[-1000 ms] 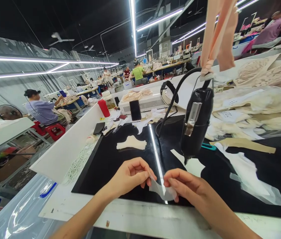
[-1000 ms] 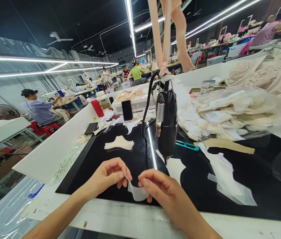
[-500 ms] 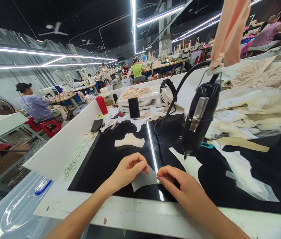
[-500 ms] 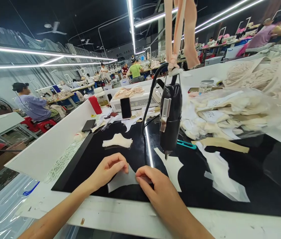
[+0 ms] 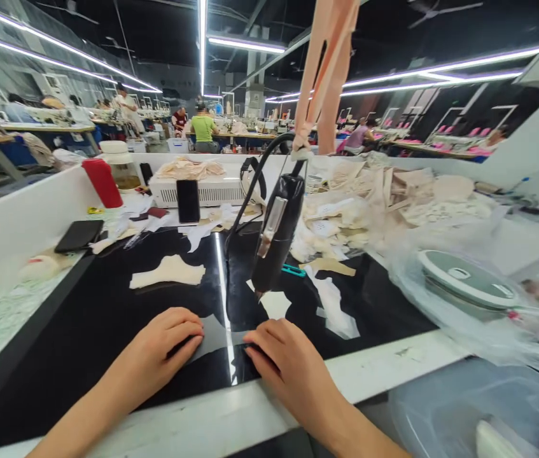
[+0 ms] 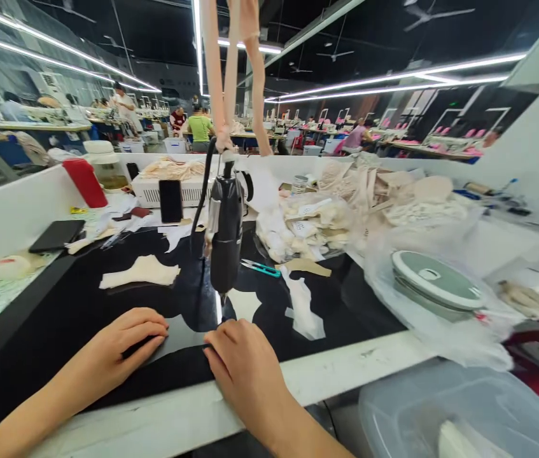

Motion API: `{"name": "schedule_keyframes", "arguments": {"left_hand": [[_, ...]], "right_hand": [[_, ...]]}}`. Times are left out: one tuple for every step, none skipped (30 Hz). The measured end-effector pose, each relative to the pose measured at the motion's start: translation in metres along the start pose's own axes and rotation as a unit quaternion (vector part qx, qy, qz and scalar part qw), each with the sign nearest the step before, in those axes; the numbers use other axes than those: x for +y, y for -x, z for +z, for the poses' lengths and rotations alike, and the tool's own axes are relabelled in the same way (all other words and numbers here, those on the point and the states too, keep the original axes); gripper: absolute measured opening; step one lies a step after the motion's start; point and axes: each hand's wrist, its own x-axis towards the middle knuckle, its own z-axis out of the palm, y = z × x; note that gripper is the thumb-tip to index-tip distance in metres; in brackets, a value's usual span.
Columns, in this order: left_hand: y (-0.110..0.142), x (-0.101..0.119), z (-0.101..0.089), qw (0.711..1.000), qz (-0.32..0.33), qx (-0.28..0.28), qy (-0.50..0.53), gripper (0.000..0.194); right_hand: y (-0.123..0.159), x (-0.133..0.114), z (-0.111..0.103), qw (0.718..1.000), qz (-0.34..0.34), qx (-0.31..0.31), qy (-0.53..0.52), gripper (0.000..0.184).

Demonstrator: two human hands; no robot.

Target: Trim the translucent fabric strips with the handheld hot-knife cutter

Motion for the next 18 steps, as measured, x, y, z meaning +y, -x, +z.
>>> {"name": "schedule_keyframes", "arguments": {"left_hand": [[0.001,-0.003,0.002,1.0,0.017,0.006,-0.006,0.019],[0.002,-0.005,0.003,0.999,0.028,0.012,-0.014,0.019],[0.003,-0.006,0.004,0.999,0.037,0.018,-0.022,0.019],[0.003,-0.007,0.004,0.998,0.043,0.024,-0.029,0.018],[0.004,-0.007,0.005,0.998,0.045,0.029,-0.036,0.018],[0.004,-0.008,0.005,0.998,0.046,0.033,-0.041,0.018],[0.005,-0.008,0.005,0.997,0.047,0.037,-0.045,0.019],[0.005,-0.008,0.005,0.997,0.048,0.04,-0.047,0.019],[0.005,-0.008,0.005,0.997,0.049,0.045,-0.049,0.02],[0.005,-0.008,0.005,0.996,0.051,0.048,-0.05,0.021],[0.005,-0.008,0.004,0.996,0.053,0.05,-0.052,0.022],[0.005,-0.008,0.004,0.996,0.054,0.051,-0.053,0.022],[0.005,-0.008,0.004,0.996,0.055,0.052,-0.055,0.022],[0.005,-0.009,0.003,0.996,0.055,0.051,-0.057,0.022],[0.005,-0.009,0.003,0.996,0.054,0.05,-0.059,0.022],[0.005,-0.009,0.003,0.996,0.053,0.048,-0.061,0.022],[0.005,-0.009,0.002,0.996,0.052,0.046,-0.062,0.023],[0.006,-0.009,0.002,0.996,0.051,0.046,-0.063,0.023]], "right_hand": [[0.007,0.005,-0.007,1.0,0.009,0.01,0.004,0.015],[0.015,0.012,-0.015,1.0,0.018,0.021,0.009,0.016],[0.022,0.02,-0.024,0.999,0.029,0.033,0.015,0.017],[0.03,0.029,-0.032,0.998,0.043,0.045,0.023,0.017],[0.037,0.038,-0.039,0.995,0.062,0.069,0.034,0.016],[0.044,0.048,-0.046,0.992,0.085,0.085,0.047,0.015],[0.05,0.057,-0.052,0.988,0.107,0.096,0.058,0.016],[0.056,0.066,-0.057,0.984,0.128,0.106,0.07,0.017],[0.06,0.073,-0.061,0.98,0.147,0.111,0.08,0.018],[0.064,0.08,-0.063,0.976,0.163,0.116,0.089,0.021],[0.068,0.085,-0.064,0.972,0.177,0.119,0.095,0.024],[0.07,0.089,-0.064,0.97,0.188,0.121,0.099,0.028],[0.072,0.092,-0.063,0.968,0.198,0.121,0.1,0.031],[0.073,0.094,-0.061,0.966,0.206,0.12,0.099,0.033],[0.073,0.095,-0.059,0.965,0.214,0.119,0.098,0.034],[0.073,0.095,-0.057,0.963,0.221,0.119,0.097,0.036],[0.073,0.096,-0.055,0.962,0.227,0.12,0.095,0.037],[0.073,0.096,-0.053,0.961,0.232,0.121,0.093,0.037]]}}
